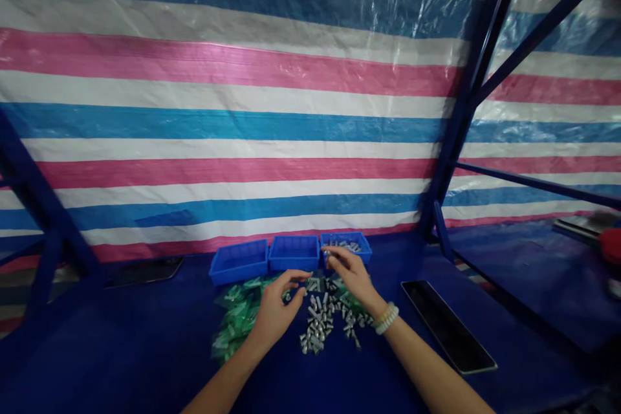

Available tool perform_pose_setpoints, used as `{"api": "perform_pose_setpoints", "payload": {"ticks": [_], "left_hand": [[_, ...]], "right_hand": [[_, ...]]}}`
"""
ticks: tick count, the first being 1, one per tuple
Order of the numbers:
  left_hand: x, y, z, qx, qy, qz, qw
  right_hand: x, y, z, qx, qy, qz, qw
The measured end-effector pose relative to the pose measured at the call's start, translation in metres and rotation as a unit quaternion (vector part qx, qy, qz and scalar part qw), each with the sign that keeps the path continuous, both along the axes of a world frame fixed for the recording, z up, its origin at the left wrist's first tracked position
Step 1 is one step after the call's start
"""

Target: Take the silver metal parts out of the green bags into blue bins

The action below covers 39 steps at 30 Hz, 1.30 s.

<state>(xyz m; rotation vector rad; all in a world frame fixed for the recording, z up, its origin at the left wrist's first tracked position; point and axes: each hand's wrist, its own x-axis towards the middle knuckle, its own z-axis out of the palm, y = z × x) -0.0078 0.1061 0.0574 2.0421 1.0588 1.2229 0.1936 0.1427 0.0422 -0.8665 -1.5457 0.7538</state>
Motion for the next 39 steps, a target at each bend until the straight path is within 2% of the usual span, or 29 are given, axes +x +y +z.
{"api": "perform_pose_setpoints", "payload": {"ticks": [2,4,8,12,16,19,22,26,29,31,34,37,39], "left_hand": [[-0.005,0.004,-0.004,0.029,0.104,0.014,0.994],[-0.008,0.007,-0.007,0.058,0.199,0.011,0.978],[-0.011,0.006,-0.008,0.068,0.291,-0.035,0.954],[-0.009,0.001,-0.006,0.064,0.340,-0.065,0.936],[-0.007,0.000,-0.009,0.077,0.371,-0.065,0.923],[-0.006,0.002,-0.009,0.096,0.377,-0.040,0.920],[-0.007,0.005,-0.006,0.122,0.316,0.018,0.941],[-0.007,0.006,-0.003,0.154,0.157,0.075,0.972],[-0.004,0.002,-0.002,0.135,0.083,0.083,0.984],[-0.001,-0.001,-0.001,0.082,0.055,0.067,0.993],[0.005,-0.005,-0.003,-0.061,-0.012,-0.013,0.998],[0.010,-0.005,-0.009,-0.197,-0.117,-0.077,0.970],[0.010,-0.004,-0.012,-0.235,-0.173,-0.068,0.954]], "right_hand": [[0.018,0.013,0.000,0.069,-0.088,-0.117,0.987],[0.032,0.026,-0.005,0.096,-0.140,-0.194,0.966],[0.044,0.036,-0.016,0.114,-0.215,-0.255,0.936],[0.037,0.022,-0.009,0.160,-0.247,-0.261,0.919],[0.024,0.008,0.000,0.165,-0.233,-0.212,0.934],[0.013,0.000,0.003,0.145,-0.211,-0.167,0.952],[0.001,-0.008,0.004,0.080,-0.159,-0.095,0.979],[-0.014,-0.018,0.005,-0.007,-0.092,0.064,0.994],[-0.021,-0.024,0.007,-0.019,-0.062,0.089,0.994],[-0.024,-0.029,0.009,0.000,-0.056,0.067,0.996],[-0.026,-0.037,0.016,0.068,-0.087,0.038,0.993],[-0.026,-0.042,0.020,0.107,-0.115,0.028,0.987],[-0.025,-0.042,0.021,0.099,-0.107,0.018,0.989]]}}
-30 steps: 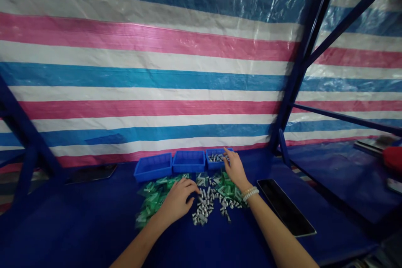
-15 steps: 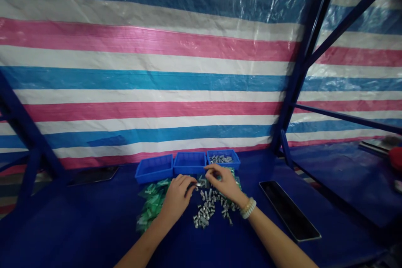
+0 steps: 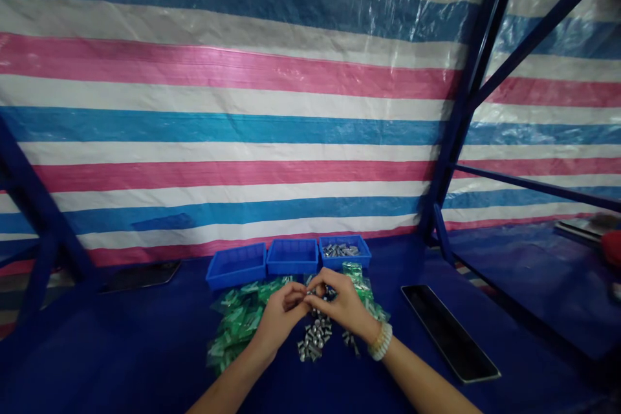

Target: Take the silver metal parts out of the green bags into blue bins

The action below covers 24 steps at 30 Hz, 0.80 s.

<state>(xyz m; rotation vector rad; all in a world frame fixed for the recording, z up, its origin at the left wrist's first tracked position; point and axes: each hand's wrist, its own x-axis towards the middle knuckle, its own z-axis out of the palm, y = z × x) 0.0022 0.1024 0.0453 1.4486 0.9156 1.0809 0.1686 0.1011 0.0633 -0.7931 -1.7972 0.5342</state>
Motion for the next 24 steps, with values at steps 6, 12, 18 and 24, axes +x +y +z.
{"api": "perform_pose_setpoints", "payload": {"ticks": [6,12,18,24], "left_hand": [[-0.004,-0.001,0.010,0.040,-0.060,0.099,0.992],[-0.005,-0.008,0.021,0.083,-0.044,0.049,0.994],[-0.006,-0.006,0.021,0.089,-0.042,0.062,0.993],[-0.006,-0.002,0.018,0.092,-0.021,0.070,0.993]], "right_hand": [[0.004,0.014,-0.008,-0.092,0.106,0.018,0.990],[-0.008,0.018,-0.025,-0.213,0.194,0.123,0.950],[0.017,0.036,-0.011,-0.090,0.141,-0.011,0.986],[0.059,0.076,-0.020,-0.006,-0.030,-0.235,0.972]]}}
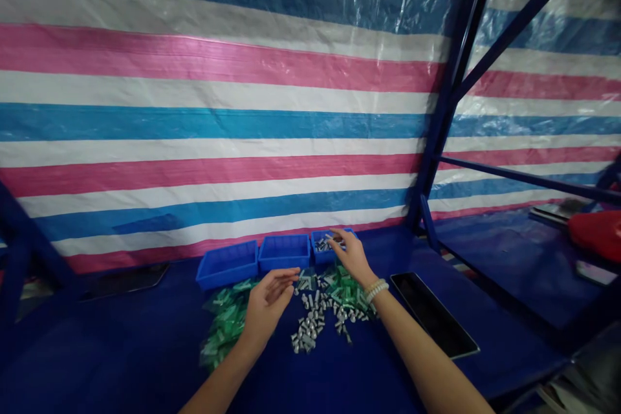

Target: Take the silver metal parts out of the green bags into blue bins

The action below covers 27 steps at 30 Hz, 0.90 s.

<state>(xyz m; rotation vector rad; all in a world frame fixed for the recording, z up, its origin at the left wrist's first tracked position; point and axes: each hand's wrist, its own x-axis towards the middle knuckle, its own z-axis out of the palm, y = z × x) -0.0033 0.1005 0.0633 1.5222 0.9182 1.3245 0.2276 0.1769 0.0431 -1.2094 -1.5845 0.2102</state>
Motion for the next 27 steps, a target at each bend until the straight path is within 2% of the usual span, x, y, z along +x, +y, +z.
{"api": "perform_pose_setpoints", "payload": {"ticks": [2,5,8,11,13,21,27], "left_hand": [[-0.001,0.002,-0.001,0.003,0.009,0.013,1.000],[-0.004,0.007,-0.003,0.003,0.016,0.038,0.999],[-0.007,0.010,-0.007,0.003,0.017,0.059,0.998],[-0.008,0.011,-0.010,0.007,0.014,0.074,0.997],[-0.007,0.011,-0.011,0.010,0.014,0.079,0.997],[-0.006,0.012,-0.015,0.031,0.025,0.073,0.997],[-0.005,0.013,-0.017,0.036,0.038,0.068,0.996]], "right_hand": [[0.005,0.003,-0.007,0.004,-0.073,-0.041,0.997],[0.002,-0.005,-0.007,0.027,-0.131,-0.027,0.991],[-0.010,-0.021,0.001,0.020,-0.156,0.067,0.985],[-0.023,-0.037,0.006,-0.029,-0.213,0.169,0.962],[-0.030,-0.045,0.005,-0.055,-0.254,0.195,0.946],[-0.037,-0.048,-0.007,-0.093,-0.335,0.192,0.918],[-0.040,-0.048,-0.007,-0.104,-0.300,0.198,0.927]]}}
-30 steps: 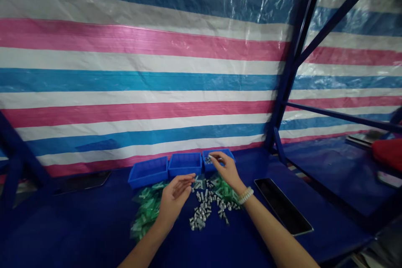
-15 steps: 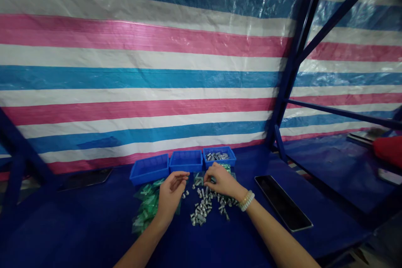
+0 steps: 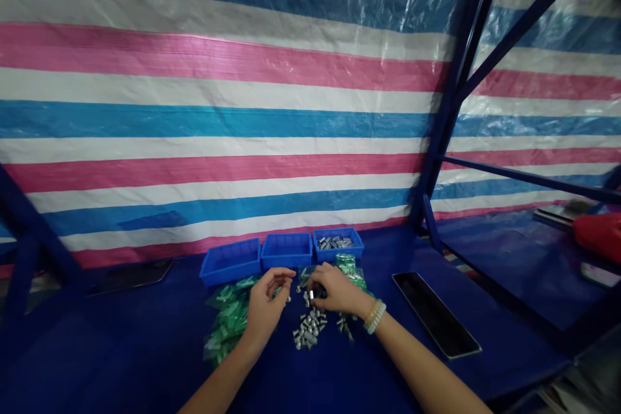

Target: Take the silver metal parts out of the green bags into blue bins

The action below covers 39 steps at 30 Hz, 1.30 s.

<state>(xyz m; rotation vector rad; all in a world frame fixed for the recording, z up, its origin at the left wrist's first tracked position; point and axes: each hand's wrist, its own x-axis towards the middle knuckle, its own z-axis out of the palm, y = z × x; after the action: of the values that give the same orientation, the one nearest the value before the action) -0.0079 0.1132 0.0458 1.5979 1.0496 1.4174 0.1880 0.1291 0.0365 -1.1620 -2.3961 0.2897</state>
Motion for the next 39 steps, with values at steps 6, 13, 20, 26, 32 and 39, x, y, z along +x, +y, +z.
{"api": "perform_pose_setpoints", "payload": {"ticks": [6,13,20,26,32,39], "left_hand": [[-0.001,0.001,-0.002,-0.001,0.004,-0.001,1.000],[0.005,-0.007,0.006,-0.057,-0.004,-0.043,0.997],[0.013,-0.012,-0.002,-0.149,-0.052,-0.125,0.980],[0.012,-0.014,0.003,-0.156,-0.114,-0.093,0.977],[0.012,-0.023,0.017,-0.054,-0.049,-0.081,0.994],[0.012,-0.022,0.017,-0.025,-0.020,-0.080,0.996]], "right_hand": [[0.000,0.001,0.001,-0.024,0.107,0.014,0.994],[-0.005,-0.004,0.016,0.020,0.322,-0.024,0.946],[-0.012,-0.020,0.029,0.062,0.322,0.018,0.945],[-0.010,-0.017,0.028,0.047,0.331,0.014,0.942],[-0.015,-0.009,0.015,-0.078,0.426,0.006,0.901],[0.000,0.007,0.013,-0.057,0.461,-0.016,0.885]]}}
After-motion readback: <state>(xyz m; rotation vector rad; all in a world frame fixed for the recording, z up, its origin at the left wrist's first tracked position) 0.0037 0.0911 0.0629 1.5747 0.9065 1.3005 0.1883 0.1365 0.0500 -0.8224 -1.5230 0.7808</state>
